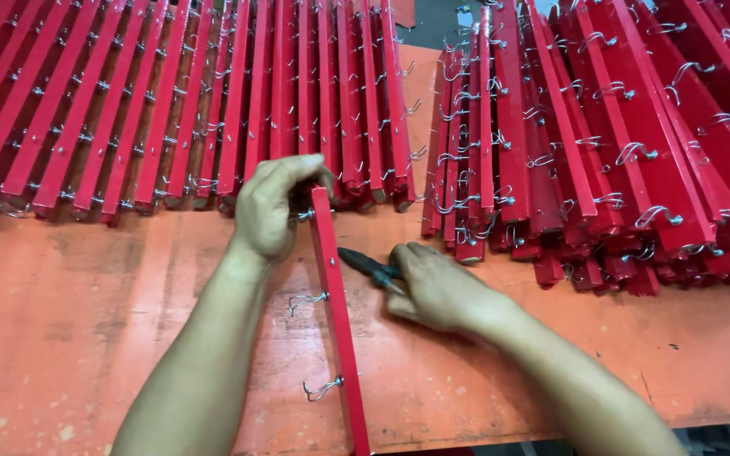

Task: Attaching metal hooks to red slats using pliers

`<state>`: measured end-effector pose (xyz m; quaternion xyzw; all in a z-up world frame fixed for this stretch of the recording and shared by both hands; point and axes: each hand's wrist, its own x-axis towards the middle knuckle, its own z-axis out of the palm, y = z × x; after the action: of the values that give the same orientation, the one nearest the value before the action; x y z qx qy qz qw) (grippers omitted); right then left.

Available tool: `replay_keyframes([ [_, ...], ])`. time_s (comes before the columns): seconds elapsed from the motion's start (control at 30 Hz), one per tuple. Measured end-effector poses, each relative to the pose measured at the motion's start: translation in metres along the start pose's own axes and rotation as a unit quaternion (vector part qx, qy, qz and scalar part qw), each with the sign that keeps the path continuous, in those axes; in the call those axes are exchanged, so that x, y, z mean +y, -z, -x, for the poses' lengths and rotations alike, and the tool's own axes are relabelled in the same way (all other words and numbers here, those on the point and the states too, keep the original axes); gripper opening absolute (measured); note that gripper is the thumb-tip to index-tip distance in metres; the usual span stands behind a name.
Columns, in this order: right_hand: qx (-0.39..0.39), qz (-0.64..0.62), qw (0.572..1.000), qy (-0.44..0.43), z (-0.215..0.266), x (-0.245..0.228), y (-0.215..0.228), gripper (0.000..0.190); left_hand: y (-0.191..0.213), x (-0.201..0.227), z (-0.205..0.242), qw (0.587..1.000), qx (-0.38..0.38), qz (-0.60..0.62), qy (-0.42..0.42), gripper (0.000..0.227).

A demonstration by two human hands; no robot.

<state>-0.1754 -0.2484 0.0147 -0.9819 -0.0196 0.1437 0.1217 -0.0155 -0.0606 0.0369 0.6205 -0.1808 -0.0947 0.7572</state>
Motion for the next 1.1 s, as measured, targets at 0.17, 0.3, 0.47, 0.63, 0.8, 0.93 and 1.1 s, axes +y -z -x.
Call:
replay_keyframes([
  [0.17, -0.040, -0.089, 0.995, -0.020, 0.000, 0.003, 0.030, 0.037, -0.003, 0.003, 0.000, 0.987, -0.058, 0.148, -0.012, 0.029],
  [0.3, -0.093, -0.234, 0.964, 0.084, 0.009, -0.009, 0.089, 0.041, 0.002, -0.003, 0.000, 0.971, -0.092, 0.214, -0.062, 0.030],
  [0.47, -0.172, -0.379, 0.909, 0.041, 0.008, -0.001, 0.115, 0.031, -0.004, -0.009, -0.001, 0.963, -0.103, 0.239, -0.065, 0.029],
  [0.63, -0.208, -0.361, 0.909, 0.026, 0.002, -0.006, 0.133, 0.043, -0.011, -0.006, 0.000, 0.961, -0.101, 0.246, -0.081, 0.030],
  [0.8, -0.230, -0.398, 0.888, -0.008, -0.006, -0.004, 0.131, 0.047, -0.009, -0.008, -0.002, 0.960, -0.102, 0.243, -0.090, 0.029],
  [0.93, -0.232, -0.388, 0.892, -0.011, -0.008, -0.007, 0.131, 0.046, -0.009, -0.007, -0.002, 0.960, -0.108, 0.243, -0.087, 0.029],
  [1.1, -0.260, -0.402, 0.877, -0.032, -0.011, -0.011, 0.138, 0.046, -0.008, -0.007, -0.002, 0.961, -0.107, 0.241, -0.083, 0.029],
])
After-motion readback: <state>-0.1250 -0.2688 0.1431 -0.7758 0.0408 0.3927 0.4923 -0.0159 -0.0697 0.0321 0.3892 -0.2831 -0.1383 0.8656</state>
